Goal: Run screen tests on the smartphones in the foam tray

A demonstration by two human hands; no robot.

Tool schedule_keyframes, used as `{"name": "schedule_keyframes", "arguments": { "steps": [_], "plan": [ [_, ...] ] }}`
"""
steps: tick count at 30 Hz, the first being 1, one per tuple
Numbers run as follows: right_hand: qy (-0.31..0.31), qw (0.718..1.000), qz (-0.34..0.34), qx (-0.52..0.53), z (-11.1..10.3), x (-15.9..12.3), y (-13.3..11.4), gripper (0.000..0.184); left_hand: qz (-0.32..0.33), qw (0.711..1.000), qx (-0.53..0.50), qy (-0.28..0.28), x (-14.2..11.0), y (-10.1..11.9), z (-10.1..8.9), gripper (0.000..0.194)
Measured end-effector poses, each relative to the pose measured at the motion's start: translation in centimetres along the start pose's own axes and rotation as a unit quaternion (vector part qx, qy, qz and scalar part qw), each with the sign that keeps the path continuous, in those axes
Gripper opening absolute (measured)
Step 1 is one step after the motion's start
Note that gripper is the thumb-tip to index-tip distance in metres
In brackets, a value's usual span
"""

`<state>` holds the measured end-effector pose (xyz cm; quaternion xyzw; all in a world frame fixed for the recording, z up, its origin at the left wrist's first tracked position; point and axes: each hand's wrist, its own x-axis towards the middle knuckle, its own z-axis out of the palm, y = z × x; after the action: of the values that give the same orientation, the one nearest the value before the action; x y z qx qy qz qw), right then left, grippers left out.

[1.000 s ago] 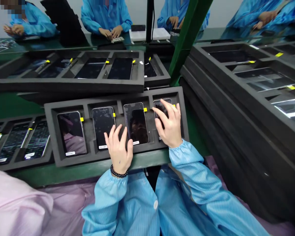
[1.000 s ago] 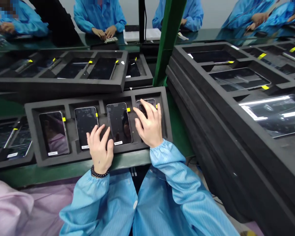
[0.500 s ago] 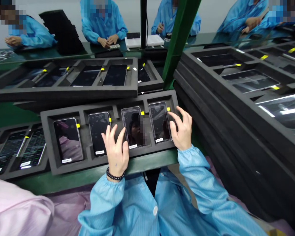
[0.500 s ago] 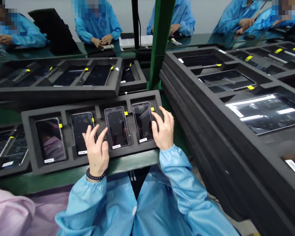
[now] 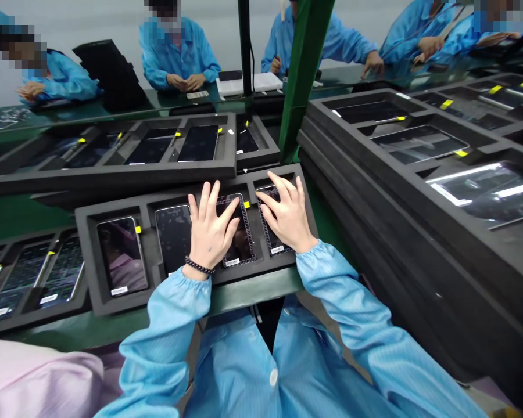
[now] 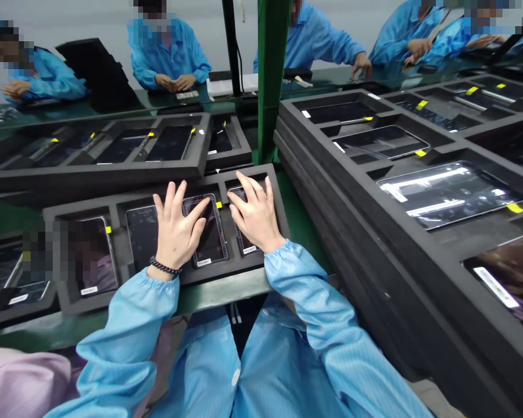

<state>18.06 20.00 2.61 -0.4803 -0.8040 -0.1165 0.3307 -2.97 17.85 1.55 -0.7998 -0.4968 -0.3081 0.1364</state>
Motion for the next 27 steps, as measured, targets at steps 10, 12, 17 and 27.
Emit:
{"name": "schedule_keyframes", "arguments": {
  "steps": [10,12,17,27],
  "plan": [
    [-0.034,0.999,-0.003,-0.006,0.1,-0.1,-0.4,0.036,-0.042,0.998,-0.019,-0.039,0.6,0.5,0.9,0.046],
    [-0.033,0.999,-0.005,-0.015,0.0,-0.2,-0.3,0.036,-0.050,0.998,-0.017,-0.037,0.5,0.5,0.7,0.045],
    [-0.017,0.998,0.032,-0.042,-0.6,-0.9,0.9,0.034,-0.088,0.996,0.015,-0.013,-0.9,-0.2,-0.5,0.041],
    [0.023,0.992,0.113,-0.054,-1.2,-2.3,3.1,0.036,-0.140,0.989,0.036,0.009,-2.2,-0.8,-1.3,0.045]
  ]
}}
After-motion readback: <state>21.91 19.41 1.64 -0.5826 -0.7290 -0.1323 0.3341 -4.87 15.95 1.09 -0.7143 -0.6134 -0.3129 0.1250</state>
